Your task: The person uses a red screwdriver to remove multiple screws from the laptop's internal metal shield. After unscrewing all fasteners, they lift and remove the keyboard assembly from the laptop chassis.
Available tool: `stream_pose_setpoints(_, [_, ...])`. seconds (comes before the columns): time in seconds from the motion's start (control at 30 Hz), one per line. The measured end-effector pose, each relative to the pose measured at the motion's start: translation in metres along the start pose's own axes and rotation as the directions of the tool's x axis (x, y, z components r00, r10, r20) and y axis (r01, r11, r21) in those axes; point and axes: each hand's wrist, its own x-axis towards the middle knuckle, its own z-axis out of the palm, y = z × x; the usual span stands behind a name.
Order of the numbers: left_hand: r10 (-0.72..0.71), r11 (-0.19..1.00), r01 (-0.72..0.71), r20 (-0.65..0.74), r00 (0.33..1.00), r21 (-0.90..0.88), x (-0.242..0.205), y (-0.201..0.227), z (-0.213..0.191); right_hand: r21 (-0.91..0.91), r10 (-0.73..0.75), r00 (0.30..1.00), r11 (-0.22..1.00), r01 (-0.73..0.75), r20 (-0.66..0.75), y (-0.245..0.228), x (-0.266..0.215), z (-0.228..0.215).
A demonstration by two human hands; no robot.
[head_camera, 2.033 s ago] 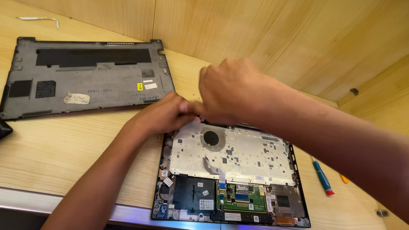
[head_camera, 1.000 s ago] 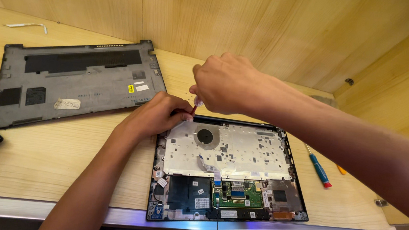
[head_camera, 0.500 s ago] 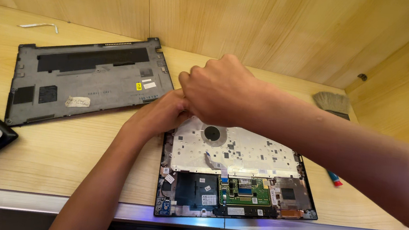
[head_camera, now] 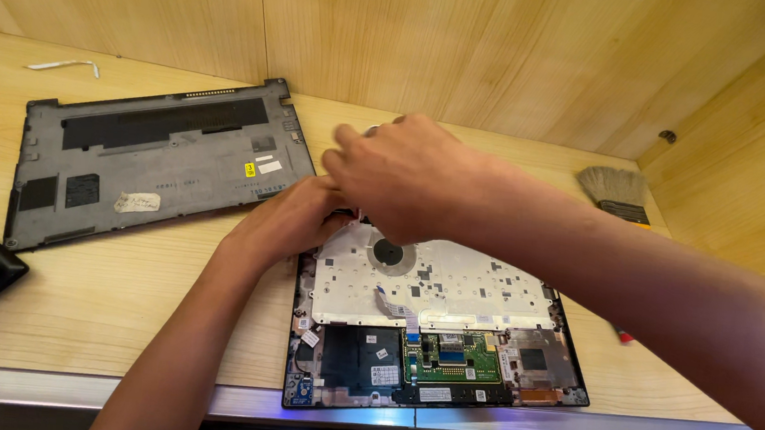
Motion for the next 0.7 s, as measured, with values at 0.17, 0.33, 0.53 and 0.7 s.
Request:
stream_pose_setpoints(0.17, [0.106, 0.987, -0.111, -0.048, 0.993, -0.116, -0.006, 0.004, -0.009, -0.028, 0.142, 0.986, 0.989, -0.145, -0.082, 0.025, -0.046, -0.004])
stream_pose_setpoints(0.33, [0.006, 0.996, -0.007, 0.012, 1.0, 0.09, -0.023, 0.028, -0.021, 0.257, 0.46, 0.87, 0.875, -0.41, -0.179, 0.033, -0.106, 0.022])
stream_pose_setpoints(0.53, [0.007, 0.955, 0.013, -0.067, 0.998, 0.298, -0.012, 0.014, 0.007, 0.676, 0.674, 0.693, 0.637, -0.37, -0.256, 0.008, -0.119, 0.11])
stream_pose_setpoints(0.7, [0.188, 0.841, -0.106, -0.103, 0.977, 0.531, -0.008, 0.013, 0.017, 0.801, 0.744, 0.651, 0.478, -0.362, -0.15, -0.018, -0.115, 0.123])
